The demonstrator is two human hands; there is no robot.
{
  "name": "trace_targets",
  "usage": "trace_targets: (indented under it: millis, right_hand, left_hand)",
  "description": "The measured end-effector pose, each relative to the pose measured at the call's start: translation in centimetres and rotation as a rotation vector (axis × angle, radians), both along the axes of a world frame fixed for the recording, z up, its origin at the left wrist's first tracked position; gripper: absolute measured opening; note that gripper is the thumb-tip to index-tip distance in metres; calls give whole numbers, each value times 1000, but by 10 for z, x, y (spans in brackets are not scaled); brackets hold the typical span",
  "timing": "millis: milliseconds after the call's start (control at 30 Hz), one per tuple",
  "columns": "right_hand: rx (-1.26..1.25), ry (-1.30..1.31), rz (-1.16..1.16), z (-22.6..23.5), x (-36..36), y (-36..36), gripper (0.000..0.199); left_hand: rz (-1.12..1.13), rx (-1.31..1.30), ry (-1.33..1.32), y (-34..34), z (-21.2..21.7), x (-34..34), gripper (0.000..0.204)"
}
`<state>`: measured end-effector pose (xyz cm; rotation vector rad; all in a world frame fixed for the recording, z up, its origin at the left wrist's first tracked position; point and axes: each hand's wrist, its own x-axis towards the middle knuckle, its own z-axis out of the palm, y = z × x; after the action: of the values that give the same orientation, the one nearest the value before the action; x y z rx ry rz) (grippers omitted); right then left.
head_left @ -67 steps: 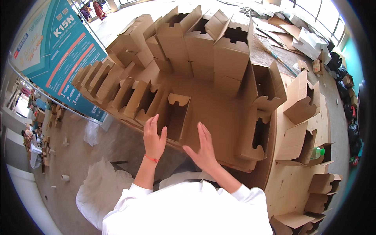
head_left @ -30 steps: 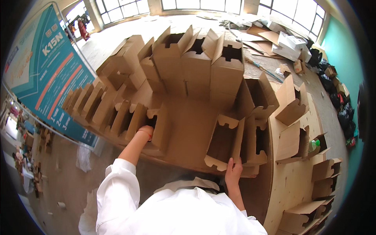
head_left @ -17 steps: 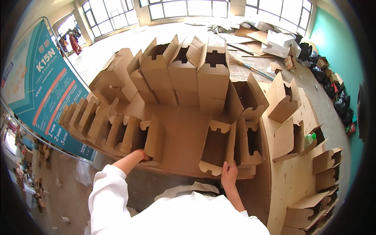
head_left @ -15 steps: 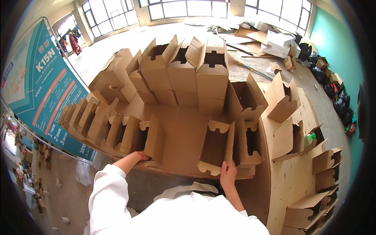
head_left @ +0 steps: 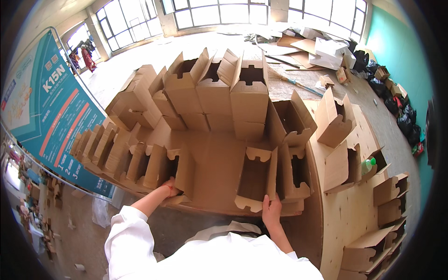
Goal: The person places plastic bottles into individual slots of cardboard boxes by hand, handling one bottle at a time.
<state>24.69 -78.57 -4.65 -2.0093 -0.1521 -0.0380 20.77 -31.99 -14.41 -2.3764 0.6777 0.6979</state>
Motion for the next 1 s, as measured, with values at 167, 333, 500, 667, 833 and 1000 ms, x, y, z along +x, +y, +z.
trace_targets:
  millis: [167,333,500,667,833,1000]
  right_hand:
    - [5,-44,-4,4,2,1,31]
    - [-3,-10,-30,3,3,0,31]
    - [71,-77,-25,3,-2,3,30]
    - [17,-83,-1,1,-3,2,31]
    - [41,-39,-12,-2,-2,0,32]
    - [21,-6,0,4,-2,0,33]
  left_hand:
    - [910,-781,225,0,11,9,41]
    - [1019,-882,119,-15,14,2,45]
    - [1018,-752,-120,8,-30,-9,50]
    - [1086,-594,-285,31,-64,-22,56]
    - [1080,-658,-661,-68,146,-14,41]
    - [815,-867,-1009,-66,169,13,30]
